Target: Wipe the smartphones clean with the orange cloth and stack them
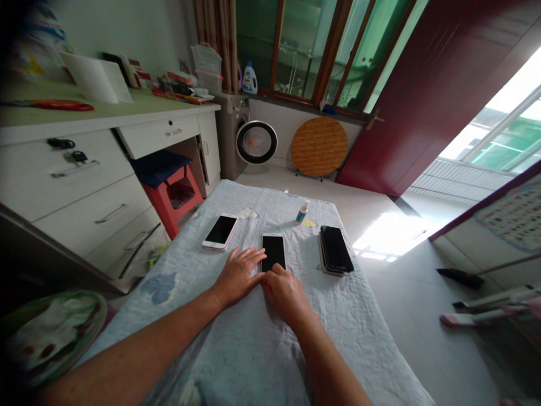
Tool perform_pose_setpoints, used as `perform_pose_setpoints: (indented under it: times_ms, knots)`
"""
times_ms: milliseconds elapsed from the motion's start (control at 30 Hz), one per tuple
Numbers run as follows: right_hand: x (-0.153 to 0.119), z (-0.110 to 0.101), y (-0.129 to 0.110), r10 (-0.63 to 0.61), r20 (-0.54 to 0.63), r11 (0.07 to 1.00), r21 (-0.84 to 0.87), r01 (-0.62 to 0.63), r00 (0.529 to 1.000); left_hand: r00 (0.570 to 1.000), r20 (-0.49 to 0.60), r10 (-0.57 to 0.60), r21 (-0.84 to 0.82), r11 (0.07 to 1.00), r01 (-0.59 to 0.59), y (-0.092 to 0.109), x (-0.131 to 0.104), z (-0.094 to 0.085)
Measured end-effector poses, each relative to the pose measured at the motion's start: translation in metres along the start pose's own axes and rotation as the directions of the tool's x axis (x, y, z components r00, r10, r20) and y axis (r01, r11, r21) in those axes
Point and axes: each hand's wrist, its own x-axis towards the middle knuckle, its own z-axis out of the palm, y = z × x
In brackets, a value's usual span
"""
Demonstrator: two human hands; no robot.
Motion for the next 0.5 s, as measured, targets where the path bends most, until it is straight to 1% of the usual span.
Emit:
perform_pose_setpoints:
  times_ms: [100,233,500]
  knots:
    - [0.001,0.000,0.001,0.083,-0.032,0.995,-0.058,-0.085,0.996,1.000,0.019,-0.007,0.004,1.000,0.007,0.000,0.001,-0.001]
    - [0.000,-0.001,0.007,0.154,-0.034,0.983,-0.099,-0.157,0.987,0.999,0.049,-0.015,0.011,1.000,0.014,0.000,0.001,-0.002]
    - [-0.005,-0.005,0.020,0.217,-0.048,0.966,-0.130,-0.222,0.975,0.998,0.057,-0.020,0.006,1.000,0.020,0.000,0.001,-0.003]
